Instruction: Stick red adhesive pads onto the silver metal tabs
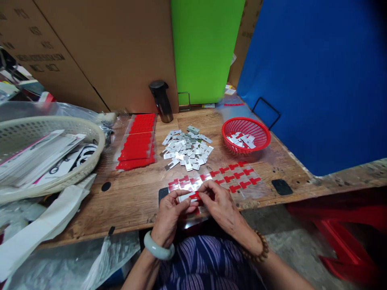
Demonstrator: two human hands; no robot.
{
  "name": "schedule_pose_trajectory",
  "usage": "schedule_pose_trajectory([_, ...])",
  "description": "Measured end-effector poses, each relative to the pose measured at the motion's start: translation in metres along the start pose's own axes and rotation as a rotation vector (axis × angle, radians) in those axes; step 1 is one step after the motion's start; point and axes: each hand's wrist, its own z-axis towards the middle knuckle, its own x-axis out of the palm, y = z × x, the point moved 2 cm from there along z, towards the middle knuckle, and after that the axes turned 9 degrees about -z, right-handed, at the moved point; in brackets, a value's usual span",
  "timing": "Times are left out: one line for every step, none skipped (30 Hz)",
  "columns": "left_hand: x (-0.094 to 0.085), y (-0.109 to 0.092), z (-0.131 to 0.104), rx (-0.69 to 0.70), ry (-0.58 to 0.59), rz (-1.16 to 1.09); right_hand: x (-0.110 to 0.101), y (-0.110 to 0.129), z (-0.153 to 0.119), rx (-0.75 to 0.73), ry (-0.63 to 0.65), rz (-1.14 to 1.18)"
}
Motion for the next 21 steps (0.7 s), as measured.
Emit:
schedule_pose_trajectory([0.0,0.0,0.0,-0.005,-0.006,-0.005,0.0,0.001,0.0,-0.011,-0.01,-0.016])
schedule_pose_trajectory([0.001,0.0,0.0,-0.01,-0.008,-0.01,0.0,0.001,0.0,-0.023,-0.02,-0.033])
schedule_pose_trajectory([0.001,0.0,0.001,-0.012,-0.008,-0.013,0.0,0.002,0.0,-0.035,-0.03,-0.051])
schedule_pose_trajectory([0.002,0.0,0.001,-0.012,-0.007,-0.014,0.0,0.003,0.0,-0.046,-0.039,-0.071])
schedule_pose_trajectory([0.002,0.0,0.001,-0.009,-0.008,-0.015,0.0,0.003,0.0,-0.055,-0.045,-0.09])
schedule_pose_trajectory([0.002,0.0,0.001,-0.005,-0.009,-0.017,0.0,0.003,0.0,-0.062,-0.05,-0.109])
schedule_pose_trajectory([0.002,0.0,0.001,-0.001,-0.012,-0.019,0.001,0.003,0.0,-0.069,-0.053,-0.125])
schedule_pose_trajectory([0.002,0.0,0.001,0.003,-0.014,-0.02,0.001,0.002,0.0,-0.077,-0.055,-0.138])
schedule_pose_trajectory([0.002,0.0,0.001,0.006,-0.012,-0.018,0.002,0.001,0.0,-0.085,-0.058,-0.147])
schedule_pose_trajectory([0.002,0.0,0.001,0.007,-0.009,-0.014,0.004,0.0,-0.001,-0.093,-0.062,-0.156])
schedule_pose_trajectory([0.002,0.0,0.001,0.007,-0.007,-0.008,0.005,-0.002,-0.001,-0.1,-0.064,-0.166])
schedule_pose_trajectory([0.002,0.0,0.001,0.008,-0.008,-0.002,0.006,-0.003,-0.002,-0.108,-0.068,-0.178])
schedule_pose_trajectory([0.002,0.0,0.001,0.008,-0.011,0.002,0.007,-0.004,-0.003,-0.118,-0.077,-0.193])
schedule_pose_trajectory([0.002,0.0,0.001,0.009,-0.014,0.003,0.009,-0.005,-0.003,-0.13,-0.088,-0.21])
schedule_pose_trajectory([0.002,0.0,0.001,0.01,-0.017,0.001,0.009,-0.005,-0.004,-0.142,-0.099,-0.229])
schedule_pose_trajectory([0.002,0.0,0.001,0.012,-0.017,0.001,0.01,-0.005,-0.005,-0.152,-0.108,-0.248])
schedule_pose_trajectory([0.002,0.0,0.0,0.012,-0.015,0.001,0.011,-0.004,-0.005,-0.159,-0.118,-0.266])
schedule_pose_trajectory([0.002,0.0,0.0,0.013,-0.013,0.004,0.011,-0.003,-0.005,-0.163,-0.124,-0.283])
schedule_pose_trajectory([0.002,0.0,0.0,0.013,-0.012,0.01,0.012,-0.002,-0.006,-0.165,-0.127,-0.3])
schedule_pose_trajectory([0.002,0.0,-0.001,0.014,-0.015,0.016,0.012,-0.001,-0.006,-0.165,-0.13,-0.317])
schedule_pose_trajectory([0.001,0.0,-0.001,0.016,-0.02,0.022,0.012,0.0,-0.006,-0.164,-0.133,-0.337])
